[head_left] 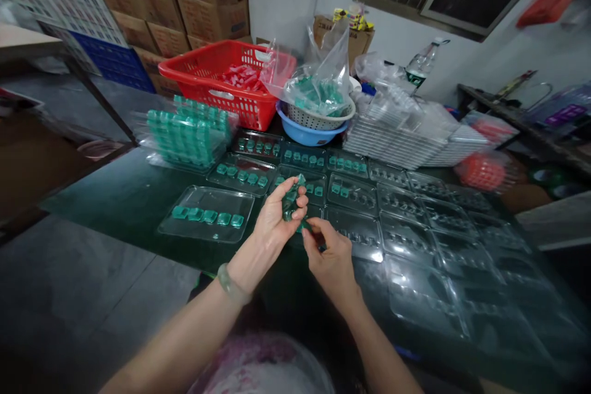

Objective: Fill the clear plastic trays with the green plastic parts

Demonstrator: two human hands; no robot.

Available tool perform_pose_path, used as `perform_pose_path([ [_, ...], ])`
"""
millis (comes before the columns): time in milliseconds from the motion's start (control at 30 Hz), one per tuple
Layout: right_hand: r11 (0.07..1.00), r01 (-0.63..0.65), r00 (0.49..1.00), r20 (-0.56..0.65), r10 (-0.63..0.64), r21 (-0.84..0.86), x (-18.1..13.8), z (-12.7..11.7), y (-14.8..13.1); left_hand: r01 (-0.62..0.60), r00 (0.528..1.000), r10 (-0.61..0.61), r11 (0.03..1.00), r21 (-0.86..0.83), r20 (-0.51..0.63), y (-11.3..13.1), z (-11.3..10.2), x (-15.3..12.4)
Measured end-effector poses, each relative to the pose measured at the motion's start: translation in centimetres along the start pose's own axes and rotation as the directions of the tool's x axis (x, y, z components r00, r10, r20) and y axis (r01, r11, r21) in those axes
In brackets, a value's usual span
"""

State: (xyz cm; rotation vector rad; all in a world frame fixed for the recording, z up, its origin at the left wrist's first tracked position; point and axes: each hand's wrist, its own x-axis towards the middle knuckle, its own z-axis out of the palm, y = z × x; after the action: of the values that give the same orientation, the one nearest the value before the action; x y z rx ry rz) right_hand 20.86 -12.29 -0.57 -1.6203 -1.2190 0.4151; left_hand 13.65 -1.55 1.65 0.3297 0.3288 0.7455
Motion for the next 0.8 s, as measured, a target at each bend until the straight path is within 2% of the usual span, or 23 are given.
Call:
perform_pose_path([
  [67,0.942,-0.194,0.98,0.094,0.174,0.274,0.1,-0.8,0.5,0.013,1.0,-0.013,1.0,-0.004,0.004,0.2,0.0,0.2],
  [167,0.646,-0.421,0.907,0.272,0.323,0.637,0.4,-2.3,1.5,0.066,0.998,-0.066,0.997,0.032,-0.003,0.5,-0.2,-0.1],
  [267,0.387,-0.487,0.864,0.365,0.347,0.783,0.8,-3.9,2.6,0.167,0.986,-0.165,0.98,0.113,-0.026,0.1,-0.4,-1.0],
  [333,0.308,-0.496,0.85,0.381,0.364,0.812,0.9,-4.6,3.2,0.253,0.967,-0.245,0.948,0.193,-0.065,-0.6,-0.5,-1.9],
  [400,0.313,-0.487,0.849,0.356,0.391,0.816,0.9,-4.9,3.6,0.314,0.949,-0.293,0.899,0.304,-0.115,-1.6,-0.3,-2.8],
  [500,0.413,-0.455,0.862,0.272,0.428,0.789,0.9,-4.9,3.8,0.34,0.94,-0.299,0.828,0.445,-0.161,-2.8,0.1,-3.7],
  [667,0.555,-0.401,0.887,0.159,0.433,0.729,0.8,-4.7,3.5,0.343,0.939,-0.264,0.784,0.517,-0.222,-3.3,0.3,-3.8],
  [800,0.689,-0.357,0.92,0.112,0.375,0.63,0.7,-4.5,3.5,0.307,0.952,-0.24,0.764,0.567,-0.191,-3.2,0.5,-3.6],
])
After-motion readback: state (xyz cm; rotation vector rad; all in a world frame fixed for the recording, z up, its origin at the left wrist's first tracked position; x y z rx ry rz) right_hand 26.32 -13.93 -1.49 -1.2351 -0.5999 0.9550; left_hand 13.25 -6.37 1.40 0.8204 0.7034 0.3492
